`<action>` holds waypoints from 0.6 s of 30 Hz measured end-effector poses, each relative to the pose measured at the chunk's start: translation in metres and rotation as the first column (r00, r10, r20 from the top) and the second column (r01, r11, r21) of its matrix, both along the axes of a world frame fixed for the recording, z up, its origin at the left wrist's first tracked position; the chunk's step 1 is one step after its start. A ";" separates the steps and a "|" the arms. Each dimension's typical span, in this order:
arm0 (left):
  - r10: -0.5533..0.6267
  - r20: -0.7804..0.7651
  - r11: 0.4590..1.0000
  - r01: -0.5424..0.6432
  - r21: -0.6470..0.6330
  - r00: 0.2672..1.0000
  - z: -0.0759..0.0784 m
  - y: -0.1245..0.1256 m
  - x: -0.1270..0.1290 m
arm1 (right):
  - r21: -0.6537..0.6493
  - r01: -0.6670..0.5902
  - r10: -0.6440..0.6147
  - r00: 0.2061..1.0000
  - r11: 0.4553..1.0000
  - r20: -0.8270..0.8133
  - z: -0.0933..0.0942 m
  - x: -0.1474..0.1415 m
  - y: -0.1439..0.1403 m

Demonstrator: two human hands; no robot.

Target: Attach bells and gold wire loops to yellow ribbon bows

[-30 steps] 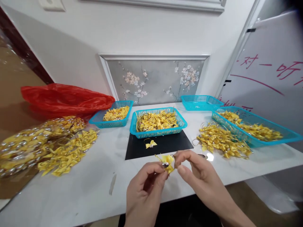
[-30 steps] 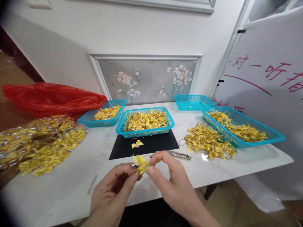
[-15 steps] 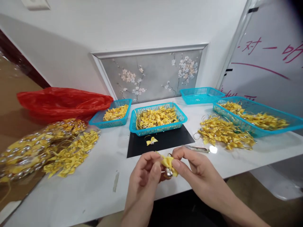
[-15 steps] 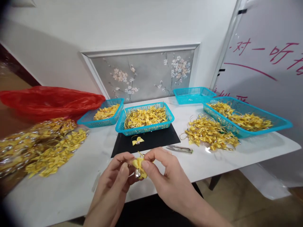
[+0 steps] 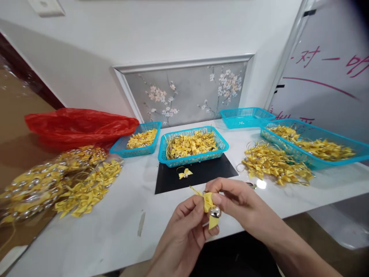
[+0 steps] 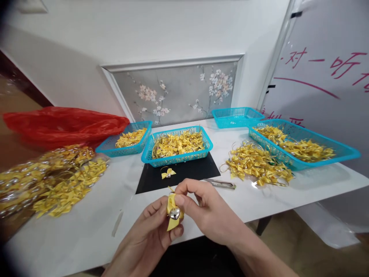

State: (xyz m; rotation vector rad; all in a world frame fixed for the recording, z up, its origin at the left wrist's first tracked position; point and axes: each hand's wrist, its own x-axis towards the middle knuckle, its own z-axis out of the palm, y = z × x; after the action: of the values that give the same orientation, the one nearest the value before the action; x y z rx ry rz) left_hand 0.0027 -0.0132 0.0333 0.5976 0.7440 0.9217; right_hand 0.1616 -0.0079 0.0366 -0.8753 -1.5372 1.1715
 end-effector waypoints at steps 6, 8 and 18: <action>0.187 -0.281 0.905 -0.055 0.421 0.941 0.007 0.016 -0.004 | 0.153 -0.009 -0.036 0.956 0.988 0.290 0.004 0.005 0.021; 0.205 -0.328 0.890 -0.036 0.455 0.922 0.007 0.020 -0.003 | 0.173 -0.019 -0.041 0.941 0.985 0.335 0.004 0.005 0.026; 0.501 -0.227 0.767 -0.307 0.563 0.835 -0.005 0.022 0.005 | -0.002 0.264 -0.264 0.964 0.964 -0.032 -0.019 -0.006 0.007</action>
State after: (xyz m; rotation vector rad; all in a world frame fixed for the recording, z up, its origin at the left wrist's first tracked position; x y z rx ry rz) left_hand 0.0074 0.0084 0.0285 1.1269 1.0017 1.4677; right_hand 0.1552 -0.0005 0.0177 -1.0214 -1.3474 0.9847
